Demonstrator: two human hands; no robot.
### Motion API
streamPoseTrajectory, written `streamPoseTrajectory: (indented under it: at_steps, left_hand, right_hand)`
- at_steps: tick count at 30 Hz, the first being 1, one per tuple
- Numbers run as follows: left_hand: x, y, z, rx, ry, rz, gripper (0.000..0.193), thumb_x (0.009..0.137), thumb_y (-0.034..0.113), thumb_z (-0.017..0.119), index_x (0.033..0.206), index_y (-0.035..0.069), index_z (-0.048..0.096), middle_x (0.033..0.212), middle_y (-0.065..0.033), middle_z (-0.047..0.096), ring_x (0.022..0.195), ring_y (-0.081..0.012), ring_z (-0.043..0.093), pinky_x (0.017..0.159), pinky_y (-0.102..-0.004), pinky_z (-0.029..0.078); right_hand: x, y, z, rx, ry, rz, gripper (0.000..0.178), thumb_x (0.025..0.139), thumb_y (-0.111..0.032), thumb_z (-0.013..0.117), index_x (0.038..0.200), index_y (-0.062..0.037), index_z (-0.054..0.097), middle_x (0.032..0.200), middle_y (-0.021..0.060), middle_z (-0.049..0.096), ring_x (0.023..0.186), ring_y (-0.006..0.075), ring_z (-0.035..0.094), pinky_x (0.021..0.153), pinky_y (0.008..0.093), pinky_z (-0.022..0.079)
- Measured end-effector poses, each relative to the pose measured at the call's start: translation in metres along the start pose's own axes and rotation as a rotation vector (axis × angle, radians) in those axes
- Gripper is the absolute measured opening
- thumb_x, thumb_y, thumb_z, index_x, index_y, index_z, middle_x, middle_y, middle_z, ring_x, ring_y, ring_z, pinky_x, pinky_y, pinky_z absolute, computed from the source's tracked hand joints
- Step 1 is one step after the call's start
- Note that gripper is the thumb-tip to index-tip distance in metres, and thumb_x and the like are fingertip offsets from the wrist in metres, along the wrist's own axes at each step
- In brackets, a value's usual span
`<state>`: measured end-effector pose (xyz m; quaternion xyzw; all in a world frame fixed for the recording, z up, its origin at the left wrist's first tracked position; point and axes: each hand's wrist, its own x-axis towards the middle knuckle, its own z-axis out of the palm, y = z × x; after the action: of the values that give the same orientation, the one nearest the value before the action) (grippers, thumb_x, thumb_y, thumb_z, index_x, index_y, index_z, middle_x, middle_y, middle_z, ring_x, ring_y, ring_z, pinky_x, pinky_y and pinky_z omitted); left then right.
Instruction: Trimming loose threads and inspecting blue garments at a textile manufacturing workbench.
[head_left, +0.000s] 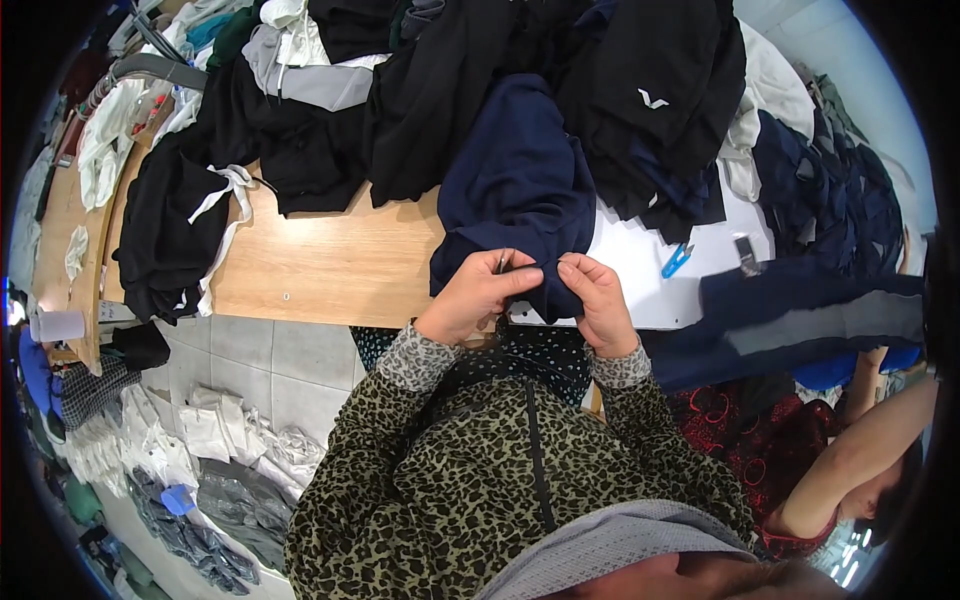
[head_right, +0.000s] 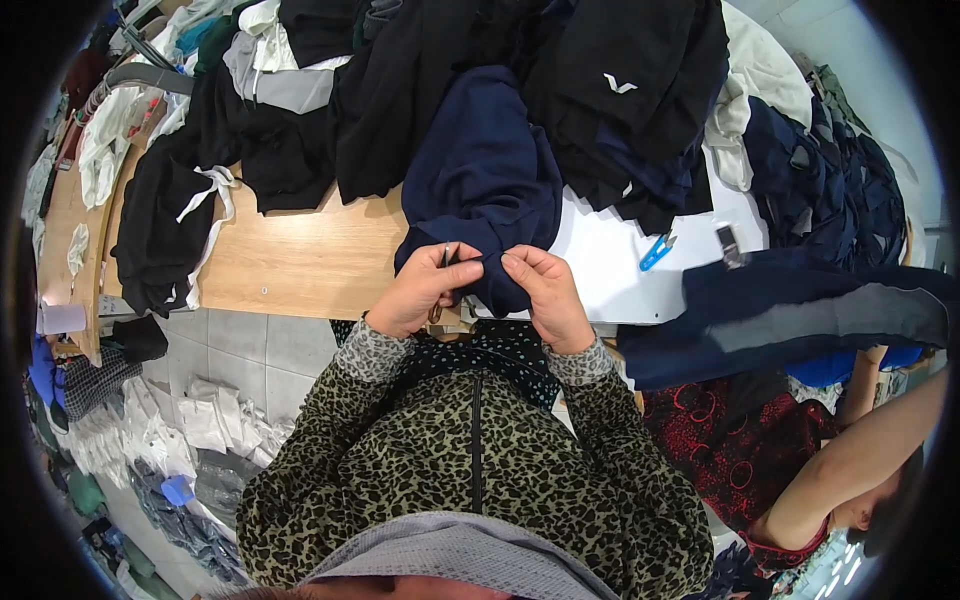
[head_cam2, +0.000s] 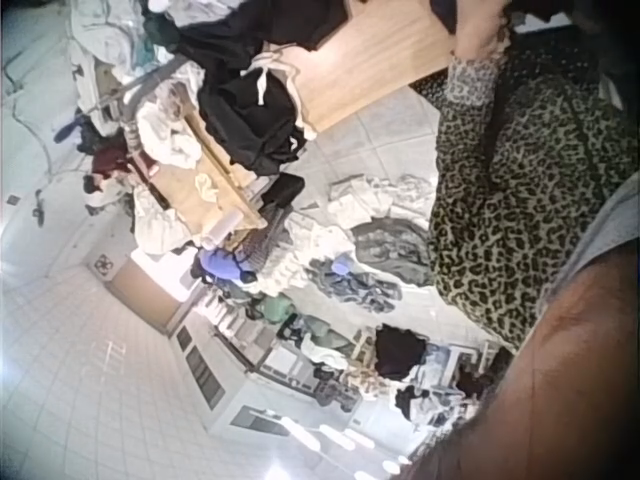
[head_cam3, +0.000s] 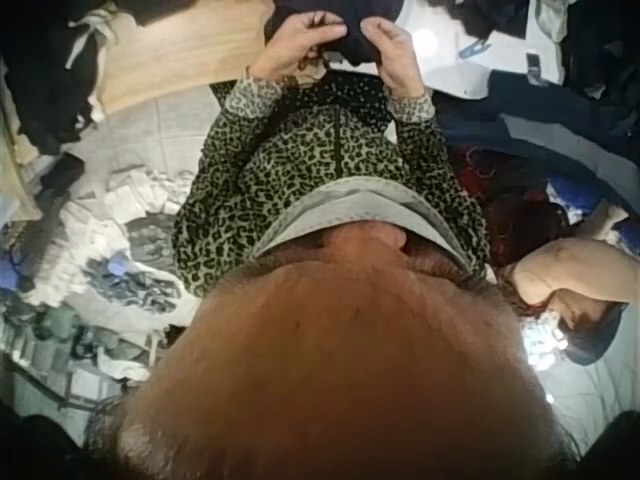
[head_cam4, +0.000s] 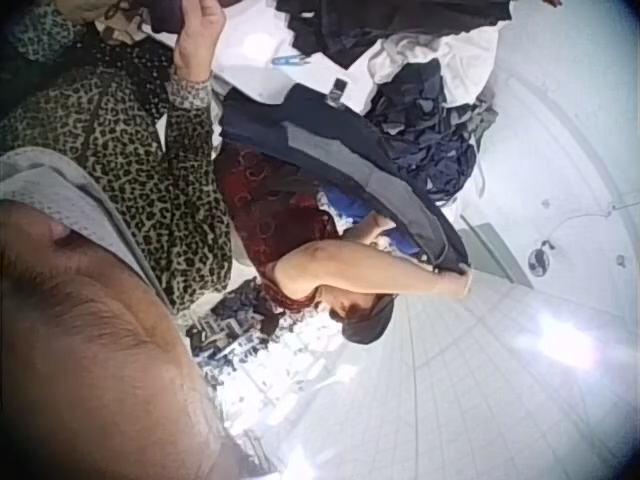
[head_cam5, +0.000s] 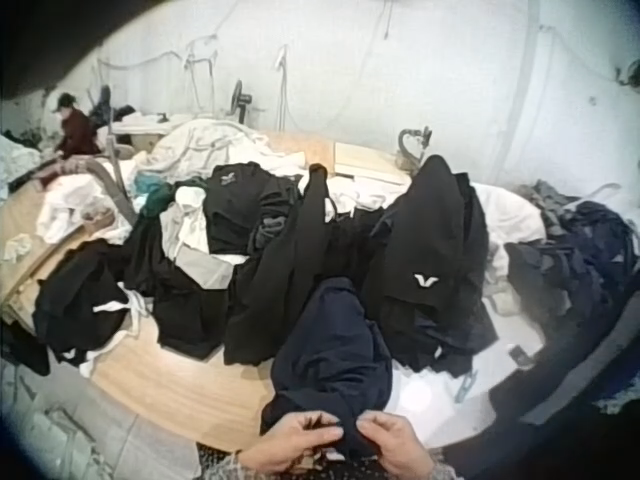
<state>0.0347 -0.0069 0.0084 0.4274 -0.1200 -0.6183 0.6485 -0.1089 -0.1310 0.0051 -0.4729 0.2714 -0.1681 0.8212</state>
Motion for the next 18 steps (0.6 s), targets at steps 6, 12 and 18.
streamPoseTrajectory:
  at_steps: [6,12,18]
  left_hand:
    - [0.002,-0.007,-0.003,-0.051,-0.090,-0.018,0.013,0.080,0.009,0.070,0.090,0.005,0.062,0.078,0.0048,0.060,0.061,0.0002,0.051,0.051,-0.0134,0.038]
    - [0.011,-0.022,-0.010,-0.158,-0.188,0.069,0.011,0.082,0.005,0.066,0.091,0.004,0.063,0.080,0.0027,0.062,0.067,-0.0027,0.055,0.060,-0.0162,0.044]
    - [0.019,-0.017,-0.020,-0.019,-0.247,0.127,0.015,0.081,0.003,0.066,0.096,-0.001,0.062,0.084,0.0002,0.063,0.073,-0.0056,0.057,0.069,-0.0192,0.047]
  right_hand:
    - [-0.001,0.003,0.005,0.090,0.009,0.049,0.013,0.089,-0.011,0.059,0.094,0.0000,0.062,0.089,-0.0001,0.063,0.080,0.0056,0.058,0.074,0.0188,0.046]
    - [-0.003,0.004,0.011,0.354,-0.075,0.200,0.017,0.091,-0.015,0.055,0.096,-0.0001,0.061,0.092,0.0046,0.065,0.083,0.0108,0.062,0.075,0.0234,0.050]
    - [-0.002,0.020,0.010,0.557,0.044,0.354,0.024,0.092,-0.016,0.053,0.108,0.0010,0.058,0.103,0.0086,0.063,0.091,0.0162,0.062,0.081,0.0291,0.052]
